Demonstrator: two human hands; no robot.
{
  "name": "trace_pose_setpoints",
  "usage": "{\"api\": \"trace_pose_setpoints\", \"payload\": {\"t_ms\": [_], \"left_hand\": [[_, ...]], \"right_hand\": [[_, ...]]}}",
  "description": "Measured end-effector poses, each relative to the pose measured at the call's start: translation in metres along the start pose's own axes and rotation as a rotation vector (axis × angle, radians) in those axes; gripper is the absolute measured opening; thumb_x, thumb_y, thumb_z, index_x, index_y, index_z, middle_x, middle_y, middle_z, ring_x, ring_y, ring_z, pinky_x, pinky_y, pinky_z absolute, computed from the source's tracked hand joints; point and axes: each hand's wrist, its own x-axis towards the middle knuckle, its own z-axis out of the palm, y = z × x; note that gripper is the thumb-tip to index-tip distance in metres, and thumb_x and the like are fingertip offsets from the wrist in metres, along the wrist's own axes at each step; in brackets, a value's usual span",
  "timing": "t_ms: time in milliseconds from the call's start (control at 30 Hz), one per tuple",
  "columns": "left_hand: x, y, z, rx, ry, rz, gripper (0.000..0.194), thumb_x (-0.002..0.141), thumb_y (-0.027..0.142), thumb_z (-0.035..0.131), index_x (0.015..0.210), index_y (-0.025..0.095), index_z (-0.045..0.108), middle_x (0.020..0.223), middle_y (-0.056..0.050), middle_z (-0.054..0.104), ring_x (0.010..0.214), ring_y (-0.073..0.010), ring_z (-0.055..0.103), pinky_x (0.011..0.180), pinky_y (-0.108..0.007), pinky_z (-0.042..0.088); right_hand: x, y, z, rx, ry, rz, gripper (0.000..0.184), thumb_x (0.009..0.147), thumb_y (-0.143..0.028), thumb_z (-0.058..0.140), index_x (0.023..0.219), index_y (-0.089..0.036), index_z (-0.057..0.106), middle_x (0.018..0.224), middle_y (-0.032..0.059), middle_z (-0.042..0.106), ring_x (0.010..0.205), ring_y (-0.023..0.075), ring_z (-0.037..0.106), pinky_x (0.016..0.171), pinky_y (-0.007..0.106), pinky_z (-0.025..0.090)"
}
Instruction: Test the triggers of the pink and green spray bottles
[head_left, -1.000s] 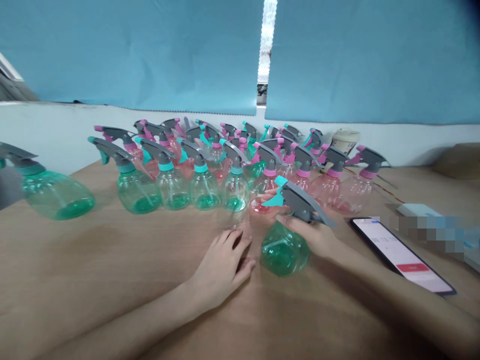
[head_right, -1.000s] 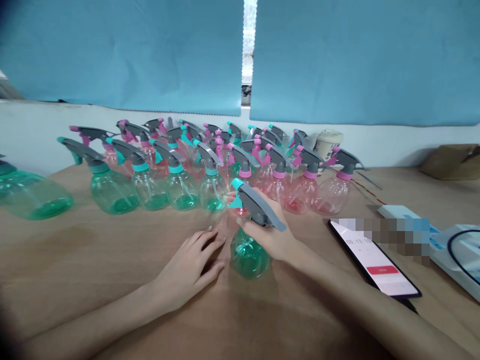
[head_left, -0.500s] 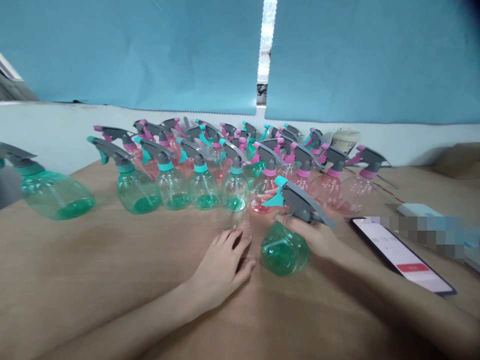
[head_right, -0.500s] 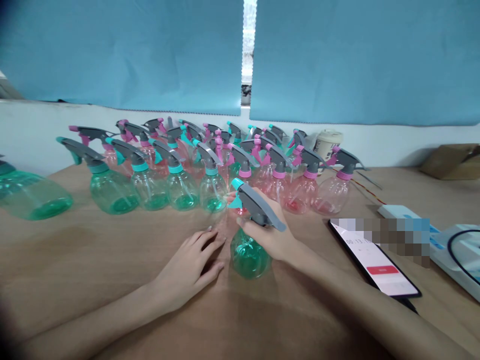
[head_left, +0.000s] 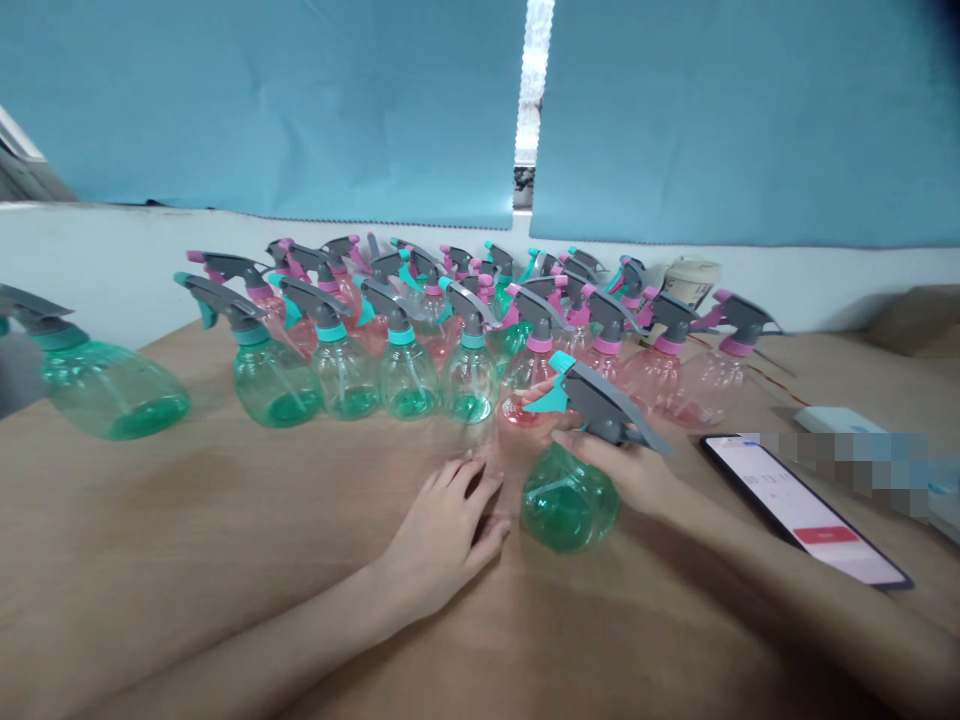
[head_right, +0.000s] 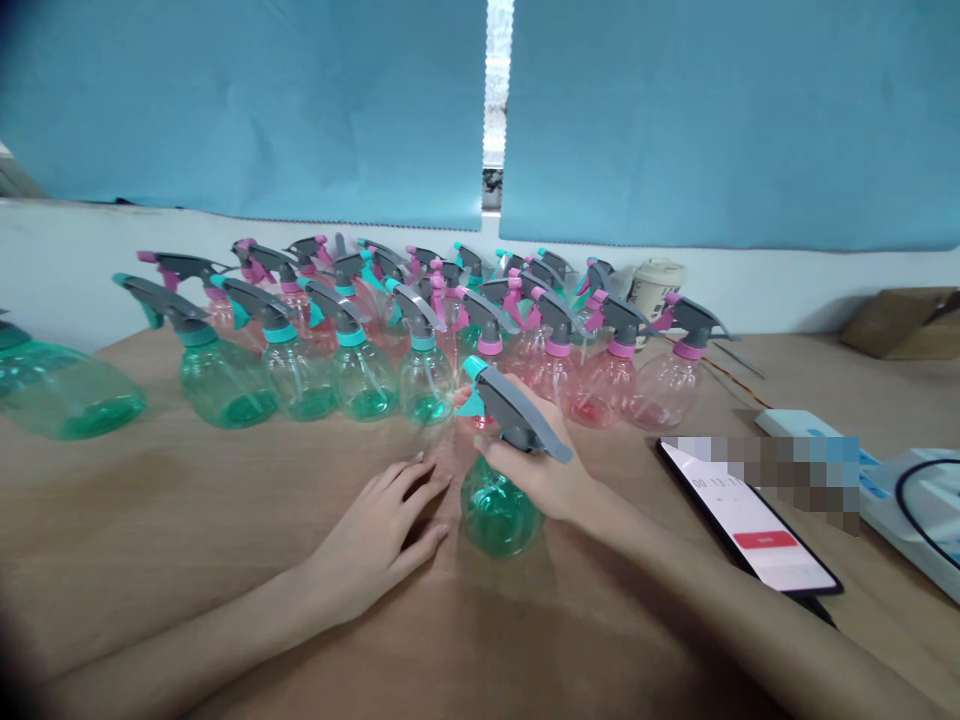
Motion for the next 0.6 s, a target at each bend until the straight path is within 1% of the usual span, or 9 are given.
{"api": "trace_pose_setpoints", "payload": {"t_ms": [133,267,400,500,600], "left_hand": [[0.000,0.000,0.000,0.010,-0.012,0.003,0.039,0.090,0.034,0.049,0.124,0.016,0.048,0.126,-0.011,0.050,0.115,-0.0277,0.044,0.094,-0.043,0.038],[0.000,0.000,0.000,0.019,-0.030,-0.008,0.039,0.089,0.032,0.050,0.124,0.014,0.049,0.126,-0.012,0.049,0.115,-0.0277,0.043,0.094,-0.043,0.038],[0.001,0.000,0.000,0.017,-0.030,-0.005,0.040,0.089,0.032,0.050,0.125,0.015,0.049,0.126,-0.012,0.050,0.115,-0.0279,0.043,0.094,-0.043,0.038],[0.001,0.000,0.000,0.020,-0.027,-0.008,0.039,0.089,0.032,0.050,0.124,0.016,0.049,0.125,-0.012,0.050,0.114,-0.0279,0.044,0.093,-0.043,0.039],[0.001,0.000,-0.001,0.027,-0.037,-0.009,0.038,0.089,0.031,0.050,0.124,0.015,0.049,0.126,-0.012,0.049,0.114,-0.0279,0.043,0.094,-0.043,0.038]], "right_hand": [[-0.001,0.003,0.000,0.060,-0.004,0.051,0.010,0.071,-0.031,0.061,0.065,-0.023,0.058,0.062,-0.0030,0.056,0.055,0.0120,0.050,0.052,0.026,0.043],[-0.001,0.005,-0.001,0.054,-0.016,0.075,0.009,0.071,-0.031,0.060,0.069,-0.022,0.060,0.066,-0.0024,0.058,0.058,0.0121,0.052,0.056,0.027,0.044],[0.000,-0.001,-0.001,0.055,-0.050,0.092,0.008,0.072,-0.029,0.055,0.071,-0.023,0.060,0.066,-0.0018,0.058,0.059,0.0133,0.054,0.057,0.028,0.044],[0.002,-0.009,-0.003,0.015,-0.060,0.096,0.008,0.069,-0.025,0.052,0.063,-0.022,0.056,0.060,-0.0027,0.053,0.055,0.0125,0.049,0.054,0.027,0.042],[0.003,-0.016,-0.003,0.001,-0.116,0.074,0.016,0.067,-0.023,0.050,0.052,-0.022,0.045,0.052,-0.0037,0.044,0.050,0.0108,0.042,0.048,0.025,0.038]]}}
